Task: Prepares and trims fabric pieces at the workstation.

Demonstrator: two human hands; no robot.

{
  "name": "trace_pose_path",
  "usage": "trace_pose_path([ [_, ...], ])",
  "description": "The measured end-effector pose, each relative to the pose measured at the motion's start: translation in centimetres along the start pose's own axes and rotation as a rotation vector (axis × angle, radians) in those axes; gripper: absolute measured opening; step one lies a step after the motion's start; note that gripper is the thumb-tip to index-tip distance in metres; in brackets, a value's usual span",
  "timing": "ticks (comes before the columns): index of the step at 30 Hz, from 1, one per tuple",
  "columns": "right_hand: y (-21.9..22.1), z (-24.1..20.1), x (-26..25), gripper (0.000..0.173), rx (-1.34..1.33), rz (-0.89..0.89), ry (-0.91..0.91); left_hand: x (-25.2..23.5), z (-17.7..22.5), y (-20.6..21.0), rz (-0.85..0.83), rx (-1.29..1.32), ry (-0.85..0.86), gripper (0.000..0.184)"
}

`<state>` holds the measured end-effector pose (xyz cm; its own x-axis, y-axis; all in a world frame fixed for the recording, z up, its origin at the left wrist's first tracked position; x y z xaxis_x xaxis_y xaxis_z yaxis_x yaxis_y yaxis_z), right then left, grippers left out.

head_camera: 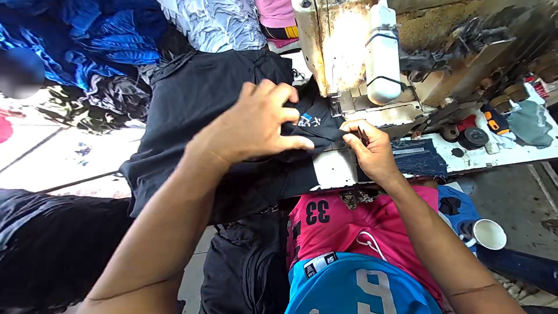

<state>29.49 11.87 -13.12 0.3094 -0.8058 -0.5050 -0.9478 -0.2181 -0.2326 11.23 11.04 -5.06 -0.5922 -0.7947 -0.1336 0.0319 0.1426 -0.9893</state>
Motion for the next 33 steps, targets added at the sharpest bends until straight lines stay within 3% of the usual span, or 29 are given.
trace_pose_path([
  [1,0.0,-0.1,0.0,0.014,0.015,-0.015,0.001,0.4,-1.0,-0.6,-0.022,-0.038,-0.027,0.069],
  [3,0.0,-0.4,-0.3,0.013,0.049,-0.064,-0.006,1.1,-1.4,-2.4,-0.004,-0.049,0.001,0.048],
  [5,0.2,-1.2,-0.6,0.013,0.093,-0.16,-0.038,1.8,1.1,-4.3,0.087,0.074,0.134,0.028],
  [7,0.5,-2.8,0.1,0.014,0.101,-0.287,-0.105,2.8,5.1,-5.3,0.144,0.268,0.233,0.022],
  [10,0.9,-5.3,2.8,0.013,0.013,-0.415,-0.183,3.8,9.7,-3.4,0.151,0.523,0.294,0.02],
  [13,0.5,-5.4,5.4,0.018,0.046,-0.379,-0.204,3.6,11.4,0.3,0.152,0.688,0.237,0.017],
  [15,-0.3,-4.7,6.5,0.02,0.065,-0.3,-0.182,3.3,11.4,1.7,0.282,0.617,0.112,0.038],
  [17,-1.0,-4.2,7.4,0.018,0.067,-0.221,-0.14,3.2,11.6,2.9,0.438,0.356,0.032,0.062],
  [18,-1.2,-4.1,7.7,0.016,0.068,-0.189,-0.122,3.1,11.6,3.7,0.474,0.227,0.023,0.065],
  [20,-1.4,-3.9,8.1,0.015,0.077,-0.153,-0.097,2.7,10.8,5.2,0.496,0.041,-0.004,0.054],
  [24,-1.6,-3.3,8.5,0.017,0.064,-0.13,-0.054,2.5,8.6,5.1,0.472,-0.038,-0.034,0.017],
  [28,-1.8,-2.9,8.9,0.016,-0.005,-0.107,-0.031,2.5,9.4,4.0,0.279,-0.041,0.0,0.015],
  [33,-1.7,-2.1,8.8,0.016,-0.052,-0.072,0.001,2.1,9.1,3.4,0.233,-0.051,0.019,0.016],
])
Point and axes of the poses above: each hand's wrist, its own x-axis away from the middle knuckle, its own y-axis out of the palm, z = x × y, the point moved 10 cm from there along -x, towards the middle knuckle, and after that the axes turned 1 degree about -y, right-handed, at the moved point
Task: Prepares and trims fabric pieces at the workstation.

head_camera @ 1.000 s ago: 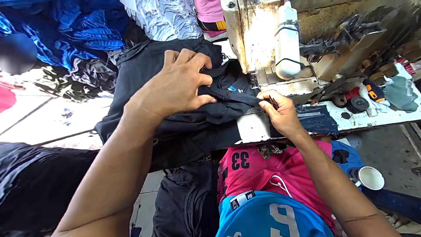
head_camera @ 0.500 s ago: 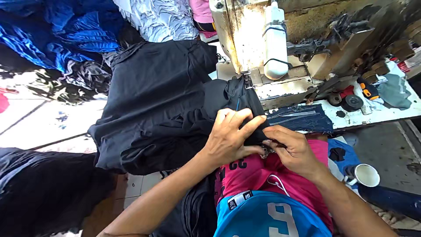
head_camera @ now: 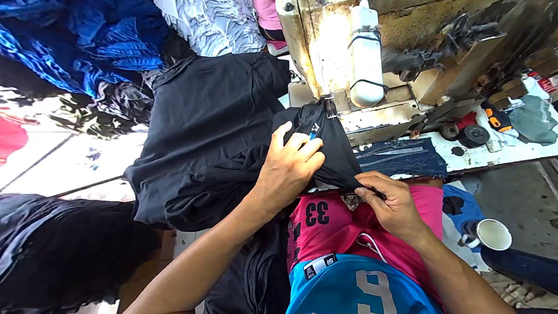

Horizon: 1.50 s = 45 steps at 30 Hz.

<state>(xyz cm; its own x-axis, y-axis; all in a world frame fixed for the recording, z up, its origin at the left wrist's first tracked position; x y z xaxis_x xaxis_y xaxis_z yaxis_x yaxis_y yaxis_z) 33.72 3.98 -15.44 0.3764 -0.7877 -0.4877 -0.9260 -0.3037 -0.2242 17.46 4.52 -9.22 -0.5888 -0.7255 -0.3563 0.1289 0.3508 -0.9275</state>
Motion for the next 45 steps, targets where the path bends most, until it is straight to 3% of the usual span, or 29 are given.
trace_pose_path([
  [11,0.6,3.2,-4.5,0.013,-0.01,0.09,0.077,-2.9,-4.8,0.5,0.033,-0.089,0.061,0.02],
  [14,0.8,3.4,-6.3,0.012,-0.007,0.107,0.064,-3.4,-6.3,-0.2,-0.032,-0.053,0.096,0.023],
  [18,0.9,2.8,-8.0,0.014,-0.031,0.088,0.018,-2.9,-9.4,-2.3,-0.269,-0.024,-0.052,0.066],
  [21,1.2,2.5,-8.7,0.014,-0.046,0.034,-0.034,-1.9,-9.2,-3.7,-0.308,0.005,-0.005,0.041],
  [25,1.7,0.9,-7.9,0.015,0.056,-0.177,-0.094,-1.5,-3.1,-6.6,-0.149,0.233,0.195,0.028],
  [28,2.1,-0.8,-6.0,0.016,0.085,-0.257,-0.141,-0.6,0.6,-5.1,-0.079,0.496,0.272,0.024],
  [30,1.9,-1.4,-5.0,0.014,0.073,-0.211,-0.174,-0.2,1.3,-3.0,0.003,0.607,0.274,0.017],
  [31,1.6,-1.5,-4.6,0.014,0.065,-0.176,-0.175,0.0,1.3,-1.9,0.048,0.558,0.257,0.016],
  [33,0.9,-1.2,-3.9,0.014,0.047,-0.104,-0.147,0.1,0.6,0.3,0.047,0.301,0.199,0.035],
  [37,0.0,-0.3,-2.8,0.011,0.011,-0.041,-0.057,0.4,-2.1,1.5,0.055,0.069,0.058,0.012],
  [45,0.2,0.6,-3.2,0.012,-0.012,0.015,0.017,-0.4,-2.9,-0.1,0.005,-0.017,0.005,0.012],
])
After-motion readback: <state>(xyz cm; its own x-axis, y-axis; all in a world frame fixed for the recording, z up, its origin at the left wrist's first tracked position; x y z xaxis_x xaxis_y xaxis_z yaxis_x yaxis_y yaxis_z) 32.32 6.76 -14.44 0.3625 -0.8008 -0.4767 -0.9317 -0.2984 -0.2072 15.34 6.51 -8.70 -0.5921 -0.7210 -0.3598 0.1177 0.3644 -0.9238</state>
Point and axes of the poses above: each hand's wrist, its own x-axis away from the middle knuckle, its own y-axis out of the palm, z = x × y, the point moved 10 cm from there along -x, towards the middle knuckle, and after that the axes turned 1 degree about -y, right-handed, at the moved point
